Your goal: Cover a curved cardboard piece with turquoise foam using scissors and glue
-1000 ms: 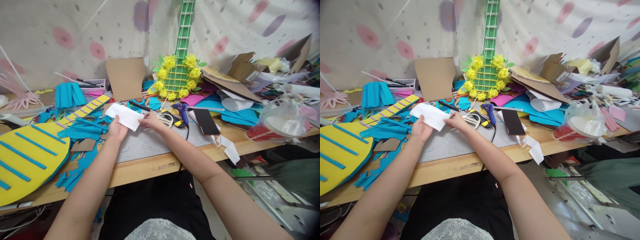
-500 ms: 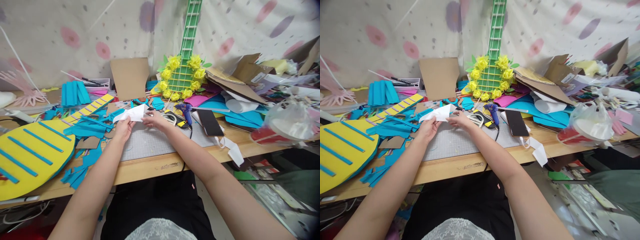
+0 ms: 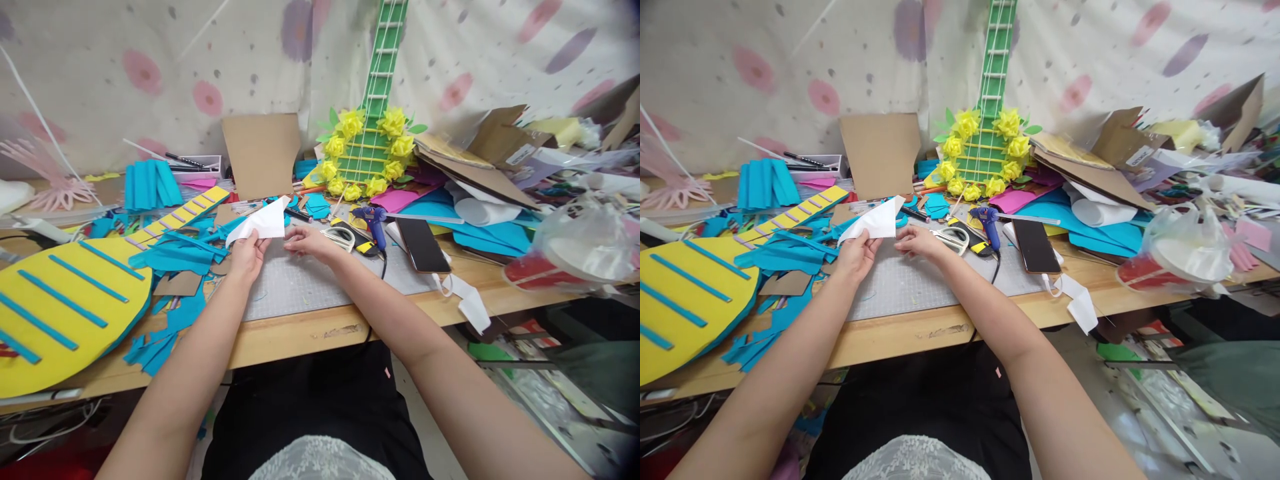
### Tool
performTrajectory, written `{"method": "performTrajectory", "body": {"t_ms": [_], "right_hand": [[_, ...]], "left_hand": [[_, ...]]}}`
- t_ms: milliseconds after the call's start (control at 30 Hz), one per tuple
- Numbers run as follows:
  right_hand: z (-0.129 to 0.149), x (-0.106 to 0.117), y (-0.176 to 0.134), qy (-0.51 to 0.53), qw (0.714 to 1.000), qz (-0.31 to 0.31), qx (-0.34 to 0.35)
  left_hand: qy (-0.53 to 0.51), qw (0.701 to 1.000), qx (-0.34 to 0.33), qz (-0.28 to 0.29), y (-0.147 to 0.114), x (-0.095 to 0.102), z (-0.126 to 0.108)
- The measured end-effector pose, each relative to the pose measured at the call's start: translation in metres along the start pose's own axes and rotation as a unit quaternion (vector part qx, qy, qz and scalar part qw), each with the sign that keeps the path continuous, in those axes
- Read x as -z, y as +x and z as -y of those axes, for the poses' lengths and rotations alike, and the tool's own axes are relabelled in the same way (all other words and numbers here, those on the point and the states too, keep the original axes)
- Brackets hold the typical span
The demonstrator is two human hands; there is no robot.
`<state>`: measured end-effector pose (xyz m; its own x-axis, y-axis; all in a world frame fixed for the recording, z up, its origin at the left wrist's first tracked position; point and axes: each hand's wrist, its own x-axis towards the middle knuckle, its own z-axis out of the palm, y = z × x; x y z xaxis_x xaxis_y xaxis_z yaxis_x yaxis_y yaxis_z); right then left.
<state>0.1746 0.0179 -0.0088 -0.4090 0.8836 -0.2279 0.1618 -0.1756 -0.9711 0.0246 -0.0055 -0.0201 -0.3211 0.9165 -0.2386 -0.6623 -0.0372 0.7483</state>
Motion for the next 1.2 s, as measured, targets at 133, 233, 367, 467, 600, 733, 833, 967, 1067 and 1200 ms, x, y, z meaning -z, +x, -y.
{"method": "performTrajectory", "body": {"t_ms": [133,233,367,467,600,733,833,967,1067,1200], "right_hand": [[0.001,0.014,0.001,-0.075,0.995,-0.028,0.066],[-0.002,0.021,0.005,-0.108,0.984,-0.094,0.103],[-0.004,0.022,0.003,-0.11,0.984,-0.108,0.087],[-0.001,0.026,-0.007,-0.113,0.99,0.0,0.088],[0.004,0.042,-0.019,-0.172,0.968,0.113,0.144],[0.004,0.064,-0.024,-0.245,0.956,-0.042,0.158],[0.001,0.075,-0.028,-0.299,0.94,-0.109,0.123],[-0.006,0.063,-0.031,-0.385,0.905,-0.124,0.131],[-0.01,0.036,-0.023,-0.418,0.89,-0.056,0.174],[-0.005,0.004,-0.007,-0.226,0.971,-0.024,0.081]], "left_hand": [[-0.015,1.0,-0.021,0.006,0.002,0.001,-0.007],[-0.034,0.999,-0.038,-0.001,0.005,0.003,-0.013],[-0.051,0.997,-0.052,-0.006,0.007,0.004,-0.018],[-0.043,0.998,-0.044,-0.007,0.005,0.003,-0.017],[-0.023,0.999,-0.024,-0.004,0.0,0.0,-0.012],[-0.004,1.0,-0.005,0.03,-0.004,0.0,-0.007],[0.004,0.998,-0.007,0.055,-0.004,0.001,-0.006],[-0.006,0.997,-0.033,0.069,0.0,0.004,-0.01],[-0.009,0.996,-0.047,0.072,0.001,0.005,-0.014],[0.007,0.995,-0.032,0.094,-0.003,0.005,-0.013]]}}
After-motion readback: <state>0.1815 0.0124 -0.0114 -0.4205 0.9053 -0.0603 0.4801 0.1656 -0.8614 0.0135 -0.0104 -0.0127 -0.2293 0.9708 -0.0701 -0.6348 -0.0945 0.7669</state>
